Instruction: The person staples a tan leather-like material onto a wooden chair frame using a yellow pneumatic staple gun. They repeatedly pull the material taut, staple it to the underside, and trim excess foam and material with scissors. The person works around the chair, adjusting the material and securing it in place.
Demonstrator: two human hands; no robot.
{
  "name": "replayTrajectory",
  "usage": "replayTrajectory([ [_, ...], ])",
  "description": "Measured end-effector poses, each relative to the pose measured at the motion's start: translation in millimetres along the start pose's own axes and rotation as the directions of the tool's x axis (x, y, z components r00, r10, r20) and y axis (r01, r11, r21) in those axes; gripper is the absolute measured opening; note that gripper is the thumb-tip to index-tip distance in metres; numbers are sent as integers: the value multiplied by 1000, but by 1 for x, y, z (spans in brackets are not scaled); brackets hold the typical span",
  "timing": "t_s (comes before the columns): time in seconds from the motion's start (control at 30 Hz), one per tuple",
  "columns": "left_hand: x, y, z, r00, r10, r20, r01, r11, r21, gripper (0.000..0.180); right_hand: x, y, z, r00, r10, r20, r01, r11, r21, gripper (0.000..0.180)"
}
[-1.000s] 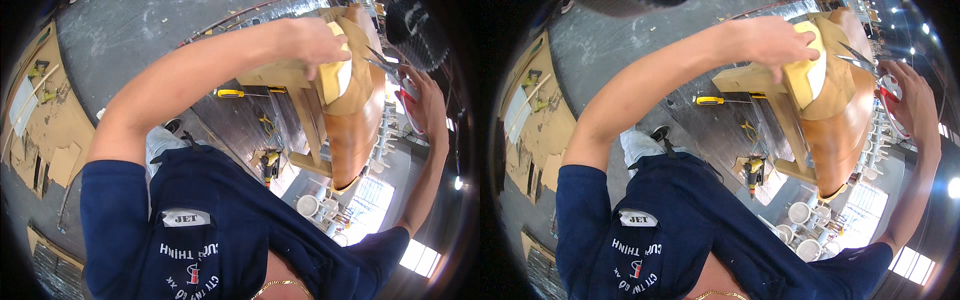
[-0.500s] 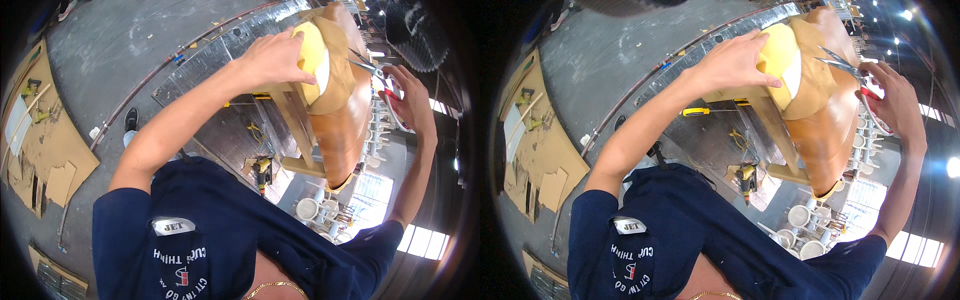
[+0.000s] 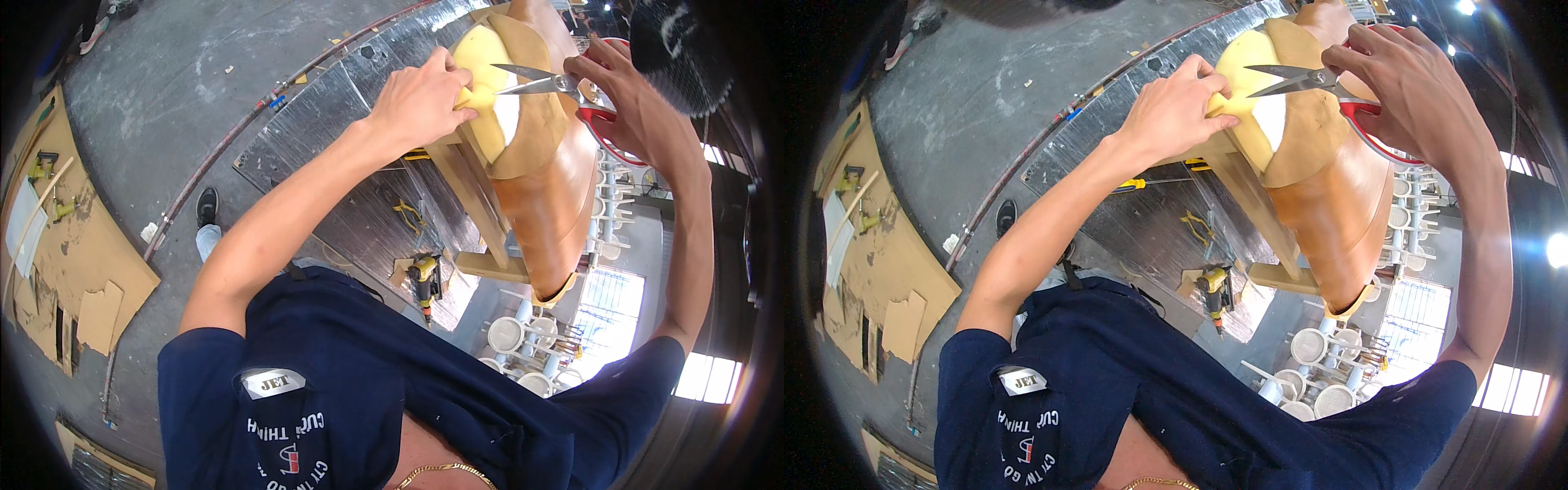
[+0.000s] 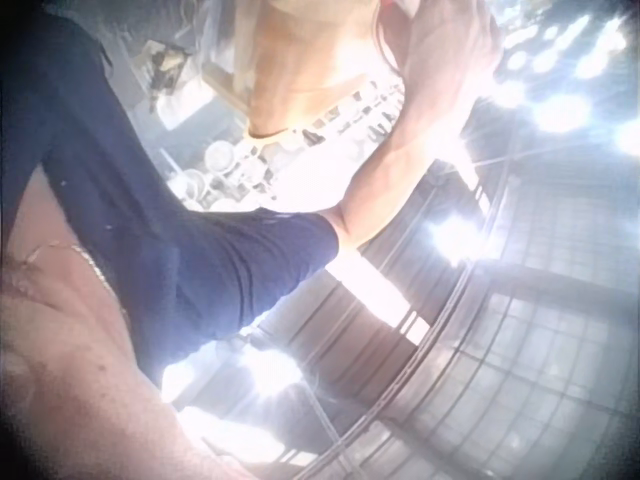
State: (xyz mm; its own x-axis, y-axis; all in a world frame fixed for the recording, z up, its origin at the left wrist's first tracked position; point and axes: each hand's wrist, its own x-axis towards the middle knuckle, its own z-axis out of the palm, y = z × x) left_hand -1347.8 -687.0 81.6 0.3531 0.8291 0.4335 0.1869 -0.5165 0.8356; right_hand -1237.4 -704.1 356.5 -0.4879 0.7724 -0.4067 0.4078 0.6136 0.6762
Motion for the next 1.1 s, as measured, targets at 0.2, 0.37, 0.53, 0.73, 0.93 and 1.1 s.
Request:
replayTrajectory([
  [0.2,-2,-1,4,996,-90,21,92,994,-57,37,5,-7,2,998,-15,55,20,997,-80,49],
  [0.37,-2,-13,-12,991,-96,-88,81,982,-168,43,10,-5,10,996,-90,27,93,986,-136,51],
  [0.53,-8,-18,-8,997,-46,-58,32,974,-224,42,12,-5,18,993,-105,54,114,973,-203,60],
  [0.73,-16,-6,-5,997,-45,-68,28,971,-239,54,29,-17,18,985,-134,113,157,961,-227,64],
  [0.93,-12,-6,1,990,-61,-126,57,998,-33,38,26,-15,5,978,-127,163,167,950,-262,64],
  [1.1,-11,-11,8,973,70,-221,-64,997,33,26,21,-12,8,985,-62,161,106,952,-288,73],
])
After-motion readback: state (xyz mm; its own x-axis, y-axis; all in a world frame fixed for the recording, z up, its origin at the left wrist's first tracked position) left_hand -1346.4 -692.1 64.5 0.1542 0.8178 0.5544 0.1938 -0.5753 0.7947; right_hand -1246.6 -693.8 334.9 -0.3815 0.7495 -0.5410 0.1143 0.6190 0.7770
